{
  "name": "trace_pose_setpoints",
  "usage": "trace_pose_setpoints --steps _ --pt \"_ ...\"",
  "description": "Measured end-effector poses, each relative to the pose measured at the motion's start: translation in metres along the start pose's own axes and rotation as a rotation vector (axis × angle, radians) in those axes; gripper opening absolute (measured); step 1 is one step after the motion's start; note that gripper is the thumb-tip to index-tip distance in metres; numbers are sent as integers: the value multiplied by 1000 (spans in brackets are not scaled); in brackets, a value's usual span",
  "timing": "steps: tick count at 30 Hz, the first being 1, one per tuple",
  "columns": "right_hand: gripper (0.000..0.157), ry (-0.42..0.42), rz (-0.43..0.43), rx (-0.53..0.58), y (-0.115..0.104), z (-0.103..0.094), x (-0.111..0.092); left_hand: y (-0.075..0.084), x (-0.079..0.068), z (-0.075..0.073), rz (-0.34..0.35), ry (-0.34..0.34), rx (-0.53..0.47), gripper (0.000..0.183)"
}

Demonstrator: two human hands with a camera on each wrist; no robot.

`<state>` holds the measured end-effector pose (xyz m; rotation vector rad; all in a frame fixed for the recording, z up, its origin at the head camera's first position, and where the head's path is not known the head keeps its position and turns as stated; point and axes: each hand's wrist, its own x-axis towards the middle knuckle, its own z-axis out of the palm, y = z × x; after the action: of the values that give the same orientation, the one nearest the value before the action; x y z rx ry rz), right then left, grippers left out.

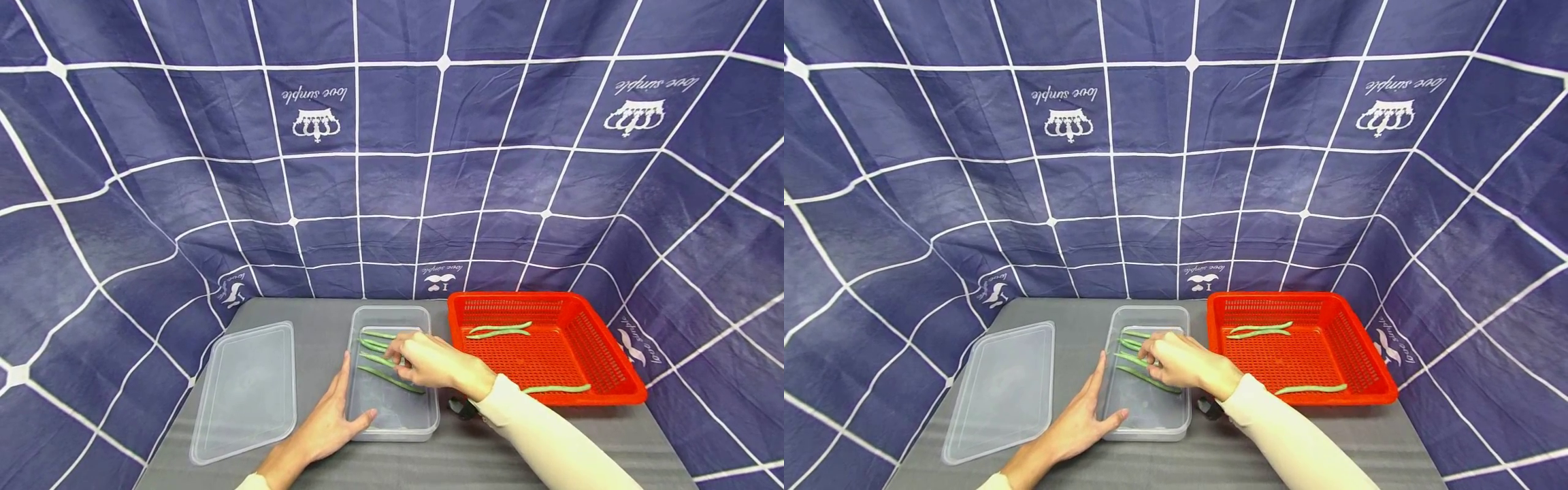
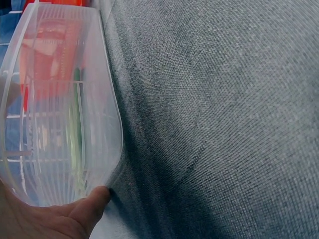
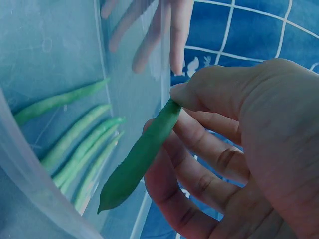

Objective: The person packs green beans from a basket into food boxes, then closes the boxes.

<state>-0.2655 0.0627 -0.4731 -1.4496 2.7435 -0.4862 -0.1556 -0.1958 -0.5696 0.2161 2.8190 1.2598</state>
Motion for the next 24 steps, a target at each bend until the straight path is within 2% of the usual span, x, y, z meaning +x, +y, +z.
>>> trace_pose_setpoints --steps 11,24 --pt "24 9 -46 -15 -1 12 6 2 0 0 -3 6 7 130" --pt "26 -13 -11 -28 -3 15 7 1 -1 -1 -2 3 -9 129"
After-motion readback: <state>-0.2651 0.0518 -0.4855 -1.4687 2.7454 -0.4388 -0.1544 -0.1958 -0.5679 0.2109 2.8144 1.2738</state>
